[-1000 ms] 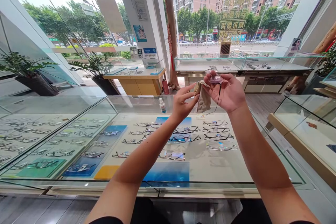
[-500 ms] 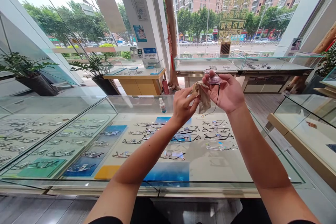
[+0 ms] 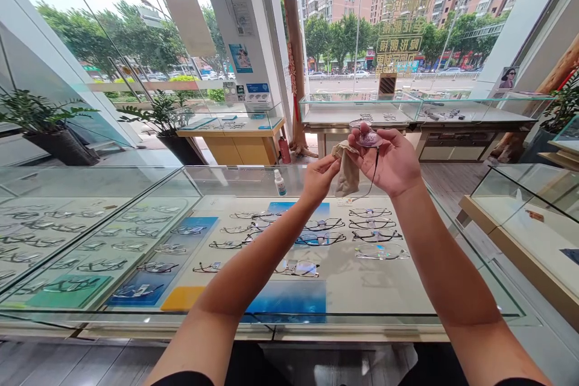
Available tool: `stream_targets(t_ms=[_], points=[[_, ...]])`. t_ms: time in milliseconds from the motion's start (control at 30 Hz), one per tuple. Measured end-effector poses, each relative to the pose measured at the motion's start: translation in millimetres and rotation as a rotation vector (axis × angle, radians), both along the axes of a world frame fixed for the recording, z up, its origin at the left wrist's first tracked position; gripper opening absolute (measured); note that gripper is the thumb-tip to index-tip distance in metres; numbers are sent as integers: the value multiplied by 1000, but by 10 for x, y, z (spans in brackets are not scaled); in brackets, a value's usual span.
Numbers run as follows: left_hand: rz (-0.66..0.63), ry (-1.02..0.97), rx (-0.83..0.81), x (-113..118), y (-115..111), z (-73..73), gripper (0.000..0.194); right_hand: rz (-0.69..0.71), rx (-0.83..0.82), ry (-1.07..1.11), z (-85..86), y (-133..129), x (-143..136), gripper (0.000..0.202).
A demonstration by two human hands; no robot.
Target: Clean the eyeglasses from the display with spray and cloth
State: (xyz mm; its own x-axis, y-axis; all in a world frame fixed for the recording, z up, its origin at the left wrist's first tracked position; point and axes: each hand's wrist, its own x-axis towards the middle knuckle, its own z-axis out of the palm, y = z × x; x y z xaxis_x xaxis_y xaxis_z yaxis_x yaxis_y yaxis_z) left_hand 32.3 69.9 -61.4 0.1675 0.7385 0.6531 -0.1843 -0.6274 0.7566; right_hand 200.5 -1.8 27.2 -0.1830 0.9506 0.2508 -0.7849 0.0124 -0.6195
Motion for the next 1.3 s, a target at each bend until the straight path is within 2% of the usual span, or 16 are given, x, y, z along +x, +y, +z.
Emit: stream_targets(t_ms=[100,233,567,700,867,967,1167,1300], points=[[16,-56,-86,12,-24,11,51,-3,-2,4,1,1,17,23],[72,-180,-92,-37,5,61,45,8,-6,35,2,13,37,25],[284,-328,87,-296,116,258,29,28,-45,64,-38,58,27,25],[297,-315,91,-331,81,317,31,37,-72,85,-76,100,-15,27],[238,-328,94,-314,26,388,25,-11,-156,98,-81,138,-42,28],[177,-330,-11,-361,25,434,28,-65,-198,107,-74,150,-29,29],[-18,-220,-449,-560,75,509,47,-191,-226,57,-124,229,28,23],[-30,-183,-734,-586,103,556,30,-240,-168,-44,-173,263,40,17]])
